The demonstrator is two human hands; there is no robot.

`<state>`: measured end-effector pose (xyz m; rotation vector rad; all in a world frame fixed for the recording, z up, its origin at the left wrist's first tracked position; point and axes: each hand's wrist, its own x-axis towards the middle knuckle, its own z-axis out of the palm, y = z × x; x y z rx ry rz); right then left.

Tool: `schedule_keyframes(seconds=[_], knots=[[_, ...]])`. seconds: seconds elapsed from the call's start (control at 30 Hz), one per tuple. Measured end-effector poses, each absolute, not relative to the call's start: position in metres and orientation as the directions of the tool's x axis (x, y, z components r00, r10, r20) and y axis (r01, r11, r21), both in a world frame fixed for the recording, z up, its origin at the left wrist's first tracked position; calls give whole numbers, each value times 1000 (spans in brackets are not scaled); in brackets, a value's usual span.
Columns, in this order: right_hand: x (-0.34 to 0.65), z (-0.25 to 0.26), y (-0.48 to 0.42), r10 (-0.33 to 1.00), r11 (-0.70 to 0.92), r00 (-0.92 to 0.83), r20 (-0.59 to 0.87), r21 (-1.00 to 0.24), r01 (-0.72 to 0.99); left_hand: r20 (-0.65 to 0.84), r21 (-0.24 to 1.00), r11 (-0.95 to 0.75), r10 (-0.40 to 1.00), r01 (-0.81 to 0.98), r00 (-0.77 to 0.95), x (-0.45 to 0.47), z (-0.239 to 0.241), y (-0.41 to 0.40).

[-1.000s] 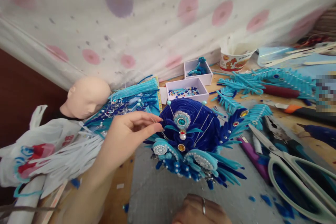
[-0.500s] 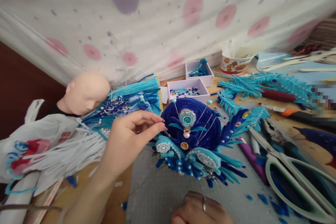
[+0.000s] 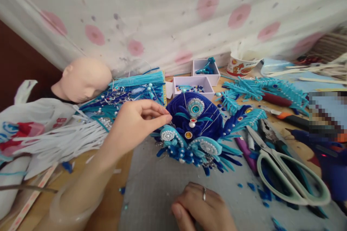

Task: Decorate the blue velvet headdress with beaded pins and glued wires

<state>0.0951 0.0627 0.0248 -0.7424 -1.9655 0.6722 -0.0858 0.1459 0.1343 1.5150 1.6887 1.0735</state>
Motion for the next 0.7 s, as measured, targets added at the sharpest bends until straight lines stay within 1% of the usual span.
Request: schedule_keyframes(seconds=[0.07, 0.1, 0.17, 0.23, 0.33, 0.47, 0.6, 0.7], knots=[[104, 34, 61, 706, 662, -522, 479, -709, 245, 67, 884, 7, 988, 467, -141, -86, 133, 144], [108, 38, 59, 703, 656, -548, 454, -711, 252, 66, 889, 5, 988, 457, -139, -87, 133, 144], [112, 41, 54, 704, 655, -550, 449, -709, 260, 51, 894, 9, 991, 447, -122, -88, 132, 146], [113, 42, 48, 705, 656, -553, 444, -705, 270, 1, 896, 36, 997, 443, -83, -90, 131, 149], [113, 42, 39, 702, 664, -550, 452, -693, 279, -48, 918, 59, 998, 392, -38, -94, 128, 156], [116, 44, 30, 706, 666, -549, 447, -682, 302, 9, 952, -9, 1000, 307, 0, -98, 124, 161], [116, 44, 25, 711, 664, -557, 430, -671, 330, 47, 932, -72, 996, 355, 78, -98, 119, 159], [115, 40, 24, 695, 693, -568, 440, -621, 366, 91, 917, -125, 990, 379, 106, -97, 115, 157]])
